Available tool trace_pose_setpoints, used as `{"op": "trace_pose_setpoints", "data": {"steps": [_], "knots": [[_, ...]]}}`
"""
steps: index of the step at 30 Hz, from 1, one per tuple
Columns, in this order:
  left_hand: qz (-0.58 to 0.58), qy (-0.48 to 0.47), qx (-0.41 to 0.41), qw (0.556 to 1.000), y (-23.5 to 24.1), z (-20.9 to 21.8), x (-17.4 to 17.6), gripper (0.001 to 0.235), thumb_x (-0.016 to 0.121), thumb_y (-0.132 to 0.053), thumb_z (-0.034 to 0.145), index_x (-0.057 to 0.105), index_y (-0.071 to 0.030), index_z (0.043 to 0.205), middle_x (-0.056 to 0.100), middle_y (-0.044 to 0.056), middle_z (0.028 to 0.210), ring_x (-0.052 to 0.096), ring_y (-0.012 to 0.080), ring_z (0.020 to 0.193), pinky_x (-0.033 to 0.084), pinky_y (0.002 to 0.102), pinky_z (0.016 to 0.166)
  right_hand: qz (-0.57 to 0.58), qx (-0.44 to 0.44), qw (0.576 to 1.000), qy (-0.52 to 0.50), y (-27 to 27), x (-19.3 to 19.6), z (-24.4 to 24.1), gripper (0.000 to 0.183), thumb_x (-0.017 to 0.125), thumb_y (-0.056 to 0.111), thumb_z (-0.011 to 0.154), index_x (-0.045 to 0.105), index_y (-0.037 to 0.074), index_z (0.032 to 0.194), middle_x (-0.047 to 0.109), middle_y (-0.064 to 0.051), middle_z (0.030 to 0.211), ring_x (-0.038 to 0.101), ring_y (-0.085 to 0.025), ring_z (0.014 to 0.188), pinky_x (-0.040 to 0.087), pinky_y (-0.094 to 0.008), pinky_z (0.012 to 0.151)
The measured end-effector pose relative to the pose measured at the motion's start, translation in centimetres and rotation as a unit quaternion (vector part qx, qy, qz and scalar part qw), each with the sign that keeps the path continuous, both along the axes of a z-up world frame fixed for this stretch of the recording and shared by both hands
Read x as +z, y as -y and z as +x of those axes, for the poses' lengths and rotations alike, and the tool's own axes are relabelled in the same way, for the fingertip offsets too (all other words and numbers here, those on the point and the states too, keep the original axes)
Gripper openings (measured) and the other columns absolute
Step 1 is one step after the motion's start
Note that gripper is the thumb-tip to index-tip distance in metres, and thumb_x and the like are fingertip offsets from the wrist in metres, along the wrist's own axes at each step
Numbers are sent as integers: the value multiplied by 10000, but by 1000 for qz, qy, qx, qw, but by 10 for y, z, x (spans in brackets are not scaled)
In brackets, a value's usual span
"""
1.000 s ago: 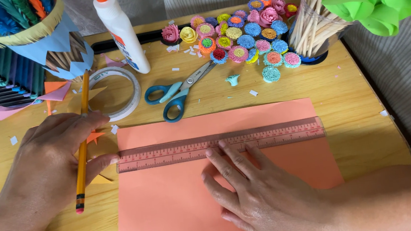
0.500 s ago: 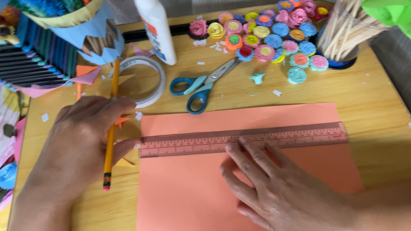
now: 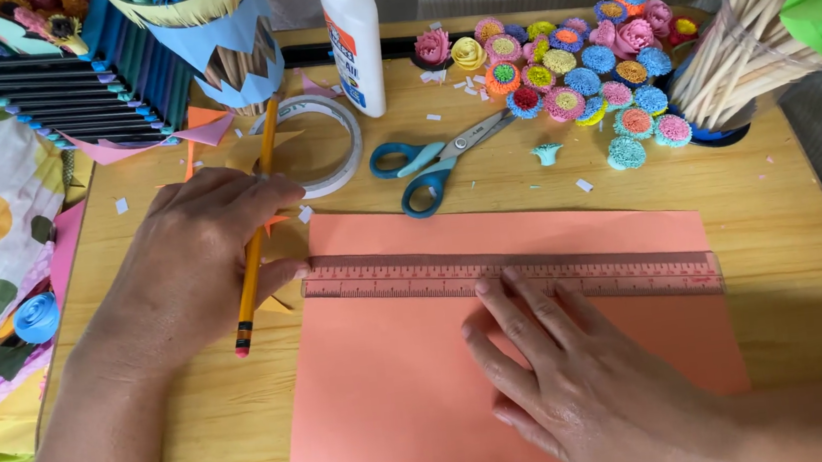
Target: Drawing parallel lines on a piece of orange paper using a ruler and a pencil.
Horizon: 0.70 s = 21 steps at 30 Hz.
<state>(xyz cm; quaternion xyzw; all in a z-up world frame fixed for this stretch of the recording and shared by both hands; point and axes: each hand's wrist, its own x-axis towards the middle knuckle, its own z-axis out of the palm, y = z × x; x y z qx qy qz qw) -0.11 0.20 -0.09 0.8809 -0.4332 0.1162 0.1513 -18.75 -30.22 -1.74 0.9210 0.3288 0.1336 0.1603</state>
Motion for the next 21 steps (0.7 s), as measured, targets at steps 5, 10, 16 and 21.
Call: {"op": "trace_pose_setpoints", "data": {"steps": [5, 10, 16, 21], "knots": [[-8, 6, -20, 1000, 2, -3, 5, 632, 896, -318, 718, 667, -118, 1272, 731, 94, 1161, 662, 343, 1111, 475, 460, 922, -5, 6, 1000, -4, 0, 2, -1, 683, 497, 593, 952, 502, 33, 1345, 491, -347, 1462, 506, -478, 1312, 439, -547, 1026], [-2, 12, -18, 1000, 3, -1, 1, 635, 887, -263, 684, 668, -143, 1268, 723, 62, 1173, 670, 321, 1113, 469, 444, 932, 14, -9, 1000, 0, 1, 2, -4, 670, 512, 581, 969, 516, 35, 1358, 495, -340, 1468, 499, -485, 1326, 448, -561, 1027], [29, 12, 14, 999, 1, 1, -3, 621, 852, -343, 710, 667, -166, 1276, 737, -5, 1239, 660, 269, 1154, 487, 474, 882, 13, -22, 1000, 0, 1, 0, -4, 707, 527, 641, 954, 518, 58, 1352, 508, -327, 1482, 490, -468, 1369, 454, -561, 1030], [25, 30, 15, 999, 0, 2, -6, 636, 864, -363, 704, 680, -140, 1270, 738, 7, 1265, 669, 257, 1140, 509, 471, 881, 18, -27, 999, -1, 1, 0, -4, 719, 552, 660, 935, 523, 62, 1332, 499, -324, 1487, 479, -454, 1375, 462, -547, 1013]]}}
